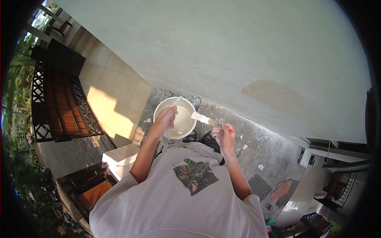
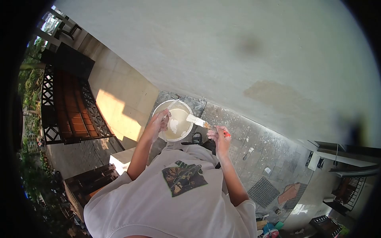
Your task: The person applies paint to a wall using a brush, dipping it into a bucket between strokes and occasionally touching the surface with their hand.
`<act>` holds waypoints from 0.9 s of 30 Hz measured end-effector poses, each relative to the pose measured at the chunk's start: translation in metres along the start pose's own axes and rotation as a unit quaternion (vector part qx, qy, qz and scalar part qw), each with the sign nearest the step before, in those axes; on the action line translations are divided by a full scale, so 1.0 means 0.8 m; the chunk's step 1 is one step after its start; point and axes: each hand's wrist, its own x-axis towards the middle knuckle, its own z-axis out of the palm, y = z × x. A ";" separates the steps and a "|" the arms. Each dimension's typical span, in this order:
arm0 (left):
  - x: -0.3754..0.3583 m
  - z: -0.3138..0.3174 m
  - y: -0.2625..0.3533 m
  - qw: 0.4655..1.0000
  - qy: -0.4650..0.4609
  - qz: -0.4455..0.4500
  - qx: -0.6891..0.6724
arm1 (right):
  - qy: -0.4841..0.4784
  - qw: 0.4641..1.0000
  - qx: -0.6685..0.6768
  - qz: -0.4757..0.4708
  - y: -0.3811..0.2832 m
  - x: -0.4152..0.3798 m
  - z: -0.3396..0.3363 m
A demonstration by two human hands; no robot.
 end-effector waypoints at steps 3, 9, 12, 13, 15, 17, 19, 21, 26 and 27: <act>0.013 0.019 0.006 1.000 -0.010 -0.004 -0.001 | 0.008 1.000 0.007 0.011 -0.002 0.009 -0.016; 0.048 0.045 0.014 1.000 0.008 -0.002 -0.002 | 0.020 0.991 0.127 -0.031 -0.032 0.024 -0.058; 0.072 0.055 0.010 0.999 0.035 0.000 -0.001 | 0.040 0.983 0.163 -0.070 -0.051 0.040 -0.088; 0.079 0.060 0.010 0.999 0.038 0.002 -0.001 | 0.053 0.981 0.167 -0.078 -0.058 0.047 -0.098; 0.086 0.065 0.008 0.999 0.049 0.004 -0.002 | 0.070 0.979 0.168 -0.095 -0.066 0.054 -0.116; 0.094 0.066 0.008 0.998 0.056 -0.003 -0.007 | 0.076 0.978 0.160 -0.114 -0.074 0.061 -0.137; 0.107 0.068 0.005 0.998 0.065 0.001 -0.009 | 0.074 0.974 0.164 -0.138 -0.076 0.071 -0.161; 0.116 0.064 0.001 0.997 0.078 0.011 -0.003 | 0.086 0.971 0.172 -0.142 -0.076 0.077 -0.181; 0.150 0.048 -0.017 0.993 0.119 0.010 0.018 | 0.094 0.972 0.164 -0.136 -0.084 0.085 -0.207; 0.160 0.042 -0.023 0.992 0.123 0.009 0.031 | 0.098 0.974 0.158 -0.133 -0.088 0.084 -0.206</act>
